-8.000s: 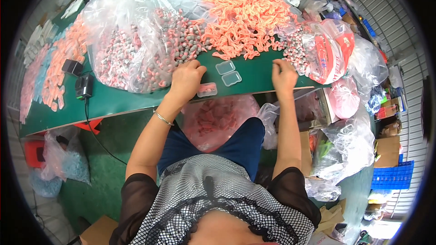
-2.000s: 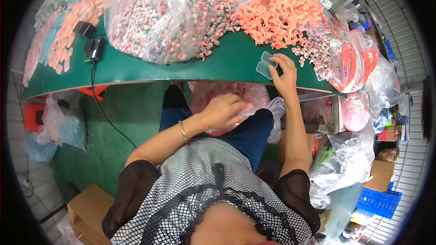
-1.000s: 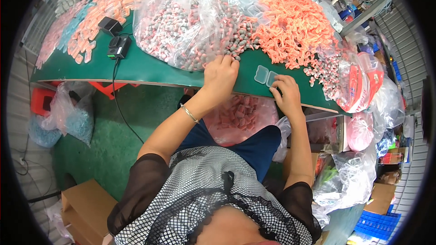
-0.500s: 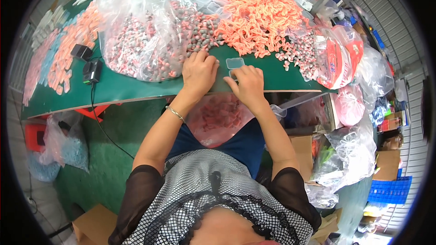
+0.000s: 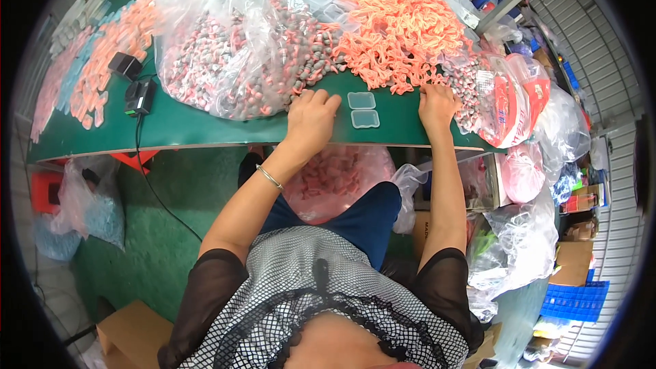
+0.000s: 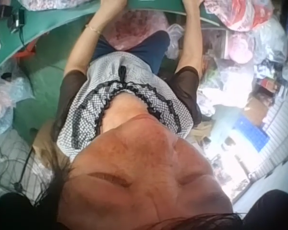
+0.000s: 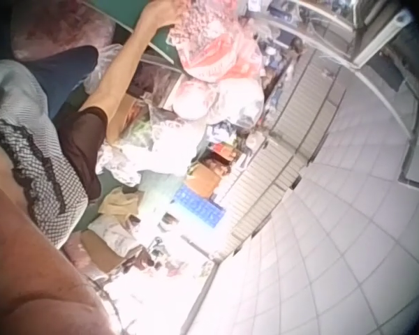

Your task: Sorting small pink plastic hair clips and components into small clear plastic boxes at a workbench.

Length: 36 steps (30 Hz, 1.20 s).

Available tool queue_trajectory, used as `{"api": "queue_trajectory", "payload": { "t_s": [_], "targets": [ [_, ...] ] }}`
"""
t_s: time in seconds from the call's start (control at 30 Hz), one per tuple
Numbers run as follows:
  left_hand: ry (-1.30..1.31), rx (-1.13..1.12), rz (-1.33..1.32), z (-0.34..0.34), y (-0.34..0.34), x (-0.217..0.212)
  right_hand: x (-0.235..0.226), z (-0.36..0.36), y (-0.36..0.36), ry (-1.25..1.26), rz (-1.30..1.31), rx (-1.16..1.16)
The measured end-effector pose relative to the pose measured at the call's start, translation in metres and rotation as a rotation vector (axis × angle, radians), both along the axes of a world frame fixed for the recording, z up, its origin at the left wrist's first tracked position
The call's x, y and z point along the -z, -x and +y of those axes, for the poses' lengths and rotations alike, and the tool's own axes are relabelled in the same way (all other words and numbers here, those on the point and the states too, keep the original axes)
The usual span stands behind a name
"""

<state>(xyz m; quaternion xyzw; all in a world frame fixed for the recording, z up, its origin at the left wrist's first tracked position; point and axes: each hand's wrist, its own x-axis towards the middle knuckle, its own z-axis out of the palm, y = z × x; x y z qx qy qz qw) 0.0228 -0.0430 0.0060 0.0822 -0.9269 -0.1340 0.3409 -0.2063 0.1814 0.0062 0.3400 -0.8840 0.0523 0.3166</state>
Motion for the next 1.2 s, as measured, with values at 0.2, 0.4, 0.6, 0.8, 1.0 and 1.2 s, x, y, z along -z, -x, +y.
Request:
{"api": "queue_trajectory", "payload": {
  "t_s": [0.2,0.4,0.6,0.8,1.0,1.2],
  "targets": [
    [-0.242,0.097,-0.026,0.000,-0.002,-0.003,-0.013,-0.010,-0.055,0.440,-0.390,-0.264],
    [-0.839,0.223,-0.055,0.023,0.010,-0.007,-0.009,-0.037,-0.119,0.646,-0.740,-0.404],
    [-0.382,0.092,0.011,0.043,0.017,0.000,0.006,-0.044,-0.132,0.508,-0.457,-0.323],
    [-0.364,0.104,-0.027,0.041,0.015,0.000,0.002,-0.041,-0.124,0.383,-0.412,-0.334],
    [-0.373,0.112,-0.035,0.039,0.014,0.002,-0.015,-0.043,-0.123,0.220,-0.287,-0.393],
    [-0.364,0.196,-0.005,0.035,0.010,0.002,-0.011,-0.044,-0.121,0.305,-0.516,-0.375]
  ]
}}
